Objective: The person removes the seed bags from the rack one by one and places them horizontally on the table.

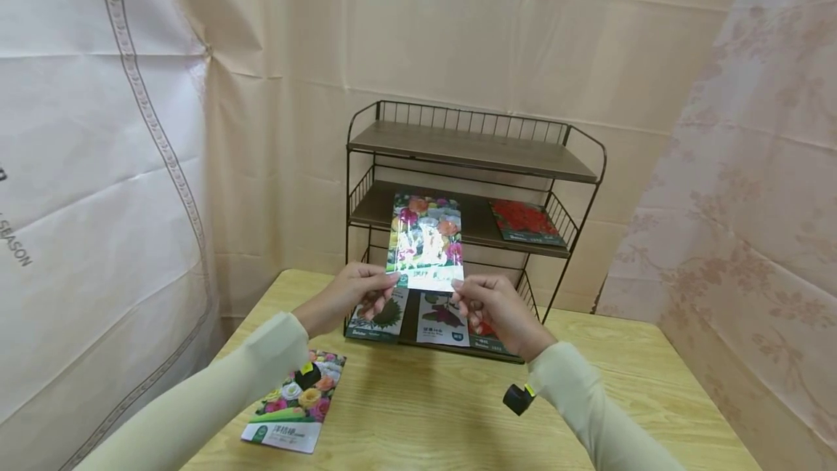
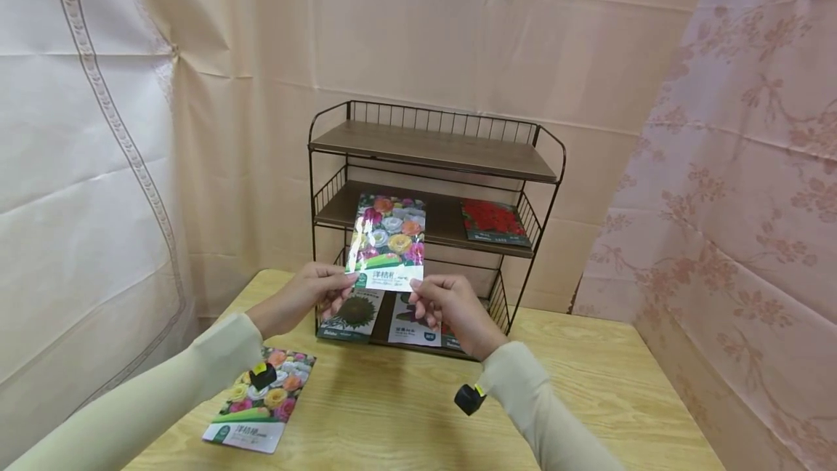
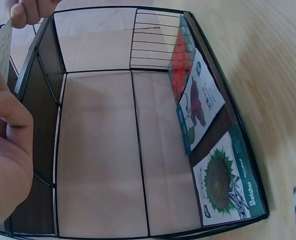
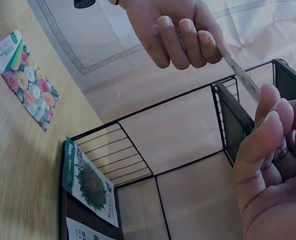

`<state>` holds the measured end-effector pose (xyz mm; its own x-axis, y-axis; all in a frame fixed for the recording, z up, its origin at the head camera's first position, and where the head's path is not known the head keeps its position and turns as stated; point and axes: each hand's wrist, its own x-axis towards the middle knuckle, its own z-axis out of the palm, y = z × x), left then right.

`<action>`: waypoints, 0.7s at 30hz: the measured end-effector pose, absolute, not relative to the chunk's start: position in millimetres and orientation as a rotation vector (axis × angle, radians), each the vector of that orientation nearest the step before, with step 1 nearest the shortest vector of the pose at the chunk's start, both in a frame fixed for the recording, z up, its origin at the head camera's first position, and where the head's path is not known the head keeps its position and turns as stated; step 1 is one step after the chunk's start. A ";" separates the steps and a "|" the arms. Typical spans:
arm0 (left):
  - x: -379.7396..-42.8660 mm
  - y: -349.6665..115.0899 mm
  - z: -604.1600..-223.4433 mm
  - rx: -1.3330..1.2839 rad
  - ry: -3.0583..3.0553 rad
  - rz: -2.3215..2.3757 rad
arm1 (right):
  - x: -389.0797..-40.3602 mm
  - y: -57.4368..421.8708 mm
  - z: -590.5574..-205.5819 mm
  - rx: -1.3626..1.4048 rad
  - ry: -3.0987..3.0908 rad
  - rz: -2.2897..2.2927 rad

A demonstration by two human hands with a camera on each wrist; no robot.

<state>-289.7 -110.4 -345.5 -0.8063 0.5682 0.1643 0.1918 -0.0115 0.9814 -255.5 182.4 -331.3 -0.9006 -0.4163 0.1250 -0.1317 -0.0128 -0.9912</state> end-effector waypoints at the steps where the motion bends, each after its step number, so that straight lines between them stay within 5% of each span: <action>1: -288.5 -111.7 -346.2 0.796 1.985 1.885 | -254.5 181.8 -332.0 -0.586 2.048 -2.010; 21: -268.9 -142.9 -369.3 0.867 2.006 1.779 | -243.5 164.9 -356.5 -0.667 2.033 -1.888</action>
